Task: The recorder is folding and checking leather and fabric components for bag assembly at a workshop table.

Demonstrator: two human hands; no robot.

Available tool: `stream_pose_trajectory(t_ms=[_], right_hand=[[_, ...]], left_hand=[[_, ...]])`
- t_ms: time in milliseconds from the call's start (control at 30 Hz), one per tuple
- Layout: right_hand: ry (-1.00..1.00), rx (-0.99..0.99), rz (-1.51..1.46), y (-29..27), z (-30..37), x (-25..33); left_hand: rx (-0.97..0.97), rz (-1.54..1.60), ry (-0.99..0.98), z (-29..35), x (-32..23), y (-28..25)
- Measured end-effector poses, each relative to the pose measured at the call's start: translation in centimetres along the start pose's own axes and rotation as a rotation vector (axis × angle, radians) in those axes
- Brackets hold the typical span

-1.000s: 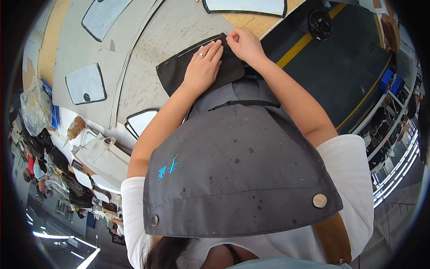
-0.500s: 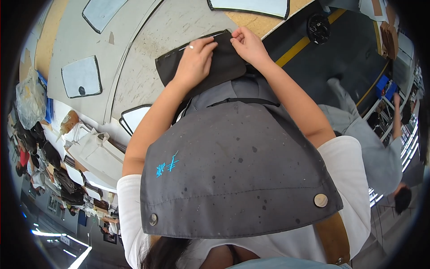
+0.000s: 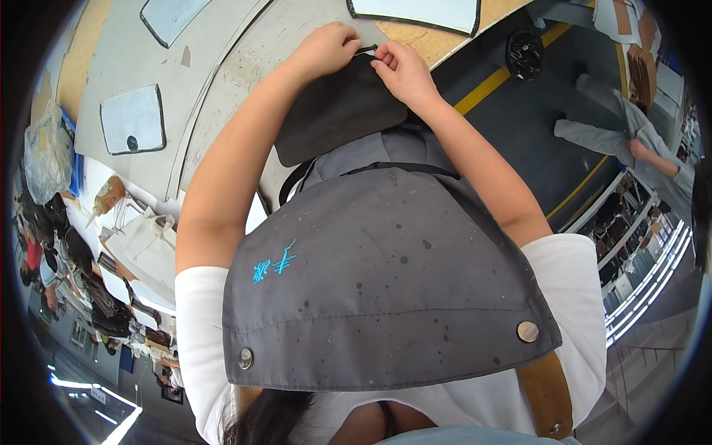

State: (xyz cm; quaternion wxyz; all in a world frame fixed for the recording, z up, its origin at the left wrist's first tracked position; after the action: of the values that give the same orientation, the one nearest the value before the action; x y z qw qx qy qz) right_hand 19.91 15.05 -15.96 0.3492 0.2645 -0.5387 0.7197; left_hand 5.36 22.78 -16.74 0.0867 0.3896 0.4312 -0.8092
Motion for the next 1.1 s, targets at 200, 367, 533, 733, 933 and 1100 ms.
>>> stream_pose_trajectory(t_ms=[200, 367, 533, 733, 933, 1100], right_hand=[[-0.196, -0.043, 0.050, 0.2, 0.0, 1.4], [-0.150, -0.039, 0.087, 1.1, -0.1, 1.8], [-0.683, -0.090, 0.269, 2.3, 2.1, 5.2], [-0.860, 0.063, 0.326, 2.7, 4.1, 6.0], [-0.287, 0.048, -0.002, 0.8, 0.6, 3.7], [-0.184, 0.060, -0.096, 0.6, -2.3, 2.0]], left_hand=[[0.420, 0.102, -0.106, -2.0, -0.6, -0.6], [0.376, -0.034, -0.025, -3.9, 1.4, 1.2], [0.127, -0.205, 0.048, -4.2, 3.1, 2.9], [0.079, -0.091, -0.075, -3.1, 0.5, 0.7], [-0.090, 0.164, -0.135, -1.4, 5.5, -2.8], [-0.467, -0.227, 0.127, 6.9, 1.8, -4.6]])
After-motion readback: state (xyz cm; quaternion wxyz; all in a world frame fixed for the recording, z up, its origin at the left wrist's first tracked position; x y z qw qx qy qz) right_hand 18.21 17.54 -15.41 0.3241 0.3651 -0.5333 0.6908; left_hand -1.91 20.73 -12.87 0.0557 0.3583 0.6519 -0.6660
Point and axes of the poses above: each hand's wrist, its own z-axis away from the middle knuckle, its own y-axis out of the palm, x = y × z, the point moved 3 cm from there along -z, towards the middle knuckle, and after that the axes turned 4 degrees about -y, right-handed, at the moved point
